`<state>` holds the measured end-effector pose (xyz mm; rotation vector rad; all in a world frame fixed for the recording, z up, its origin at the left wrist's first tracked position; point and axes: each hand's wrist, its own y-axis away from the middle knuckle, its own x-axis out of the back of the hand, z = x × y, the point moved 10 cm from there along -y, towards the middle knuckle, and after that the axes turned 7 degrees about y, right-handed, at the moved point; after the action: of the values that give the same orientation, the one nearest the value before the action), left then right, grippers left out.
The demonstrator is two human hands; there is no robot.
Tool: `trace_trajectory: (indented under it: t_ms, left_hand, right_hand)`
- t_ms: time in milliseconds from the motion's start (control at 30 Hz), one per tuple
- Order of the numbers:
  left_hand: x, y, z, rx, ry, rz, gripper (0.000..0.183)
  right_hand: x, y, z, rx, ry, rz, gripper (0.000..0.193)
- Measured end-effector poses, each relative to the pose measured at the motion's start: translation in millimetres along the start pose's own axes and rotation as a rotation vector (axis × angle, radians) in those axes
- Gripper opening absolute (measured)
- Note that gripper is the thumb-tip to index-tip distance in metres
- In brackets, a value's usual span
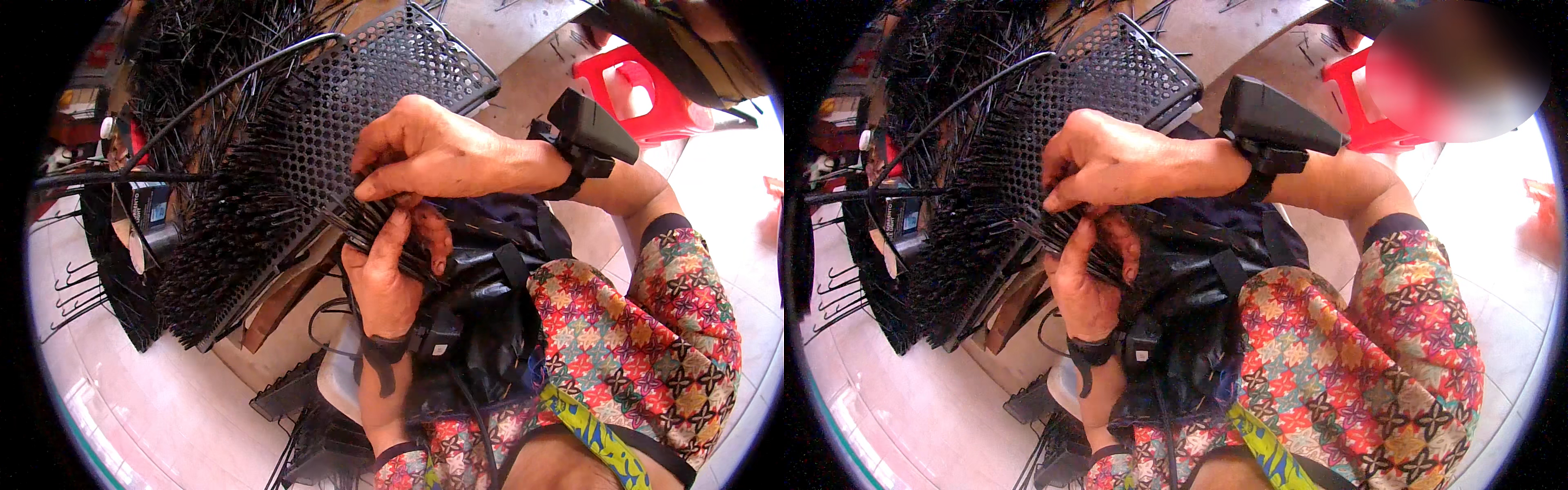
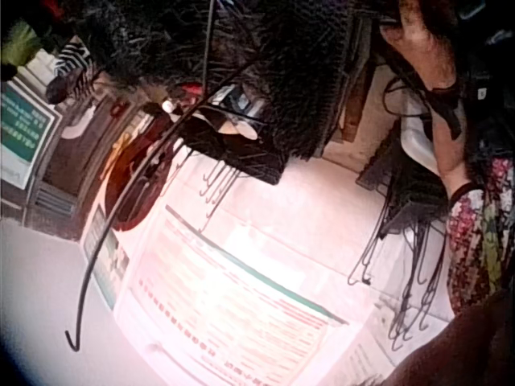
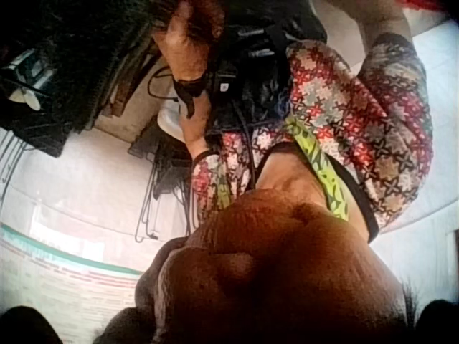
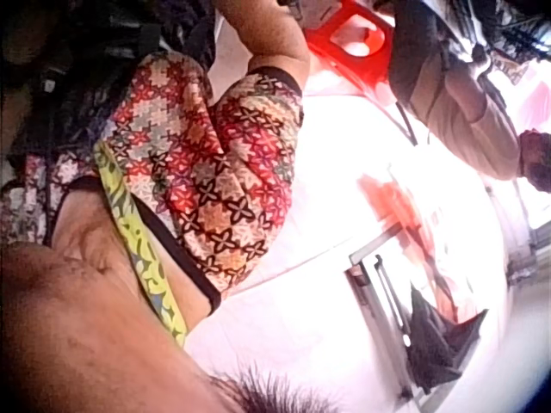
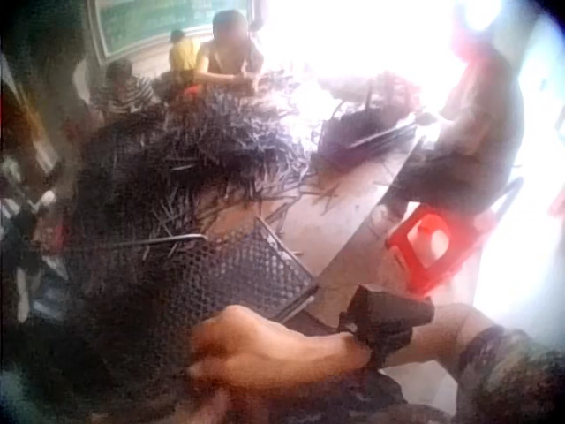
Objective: The person threads long black metal rods through small holes in a rectangular metal plate. The person handles the rods one by one, carefully inserting the tip of each rod into the grid of the plate.
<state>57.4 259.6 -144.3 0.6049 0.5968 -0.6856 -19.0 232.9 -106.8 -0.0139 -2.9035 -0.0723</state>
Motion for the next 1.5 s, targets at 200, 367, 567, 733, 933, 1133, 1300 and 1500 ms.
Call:
trace_trajectory:
  t_ms: [200, 367, 567, 733, 933, 1133, 1300, 1500]
  left_hand:
    - [14.5, 3.7, 3.1, -0.101, -0.094, 0.203, 0.017]
    - [17.9, 4.7, 4.0, -0.083, -0.036, 0.178, 0.016]
    - [20.5, 5.2, 3.0, -0.105, -0.044, 0.201, 0.016]
    - [19.9, 4.9, 2.6, -0.088, -0.056, 0.205, 0.015]
    - [32.7, 7.0, -0.1, -0.039, -0.019, 0.216, 0.016]
    - [38.4, 5.1, -11.7, 0.031, 0.126, 0.201, 0.019]
    - [38.5, 4.4, -9.8, 0.007, 0.056, 0.205, 0.023]
    - [37.6, 3.7, -9.8, 0.000, 0.075, 0.191, 0.020]
  right_hand:
    - [15.7, 6.8, 3.8, 0.022, -0.104, 0.162, 0.018]
    - [21.9, 5.5, 14.3, -0.062, -0.260, 0.248, 0.017]
    - [12.8, -0.4, 17.1, -0.114, -0.288, 0.098, 0.018]
    - [14.6, -1.9, 23.3, -0.137, -0.255, 0.078, 0.016]
    - [50.2, -9.5, 17.1, -0.078, -0.299, 0.308, 0.013]
    - [90.5, -32.8, -27.9, 0.190, 0.147, 0.585, 0.009]
    - [71.7, -53.4, -33.4, 0.572, 0.079, 0.612, 0.013]
    - [62.8, -56.9, -47.3, 0.723, 0.221, 0.607, 0.012]
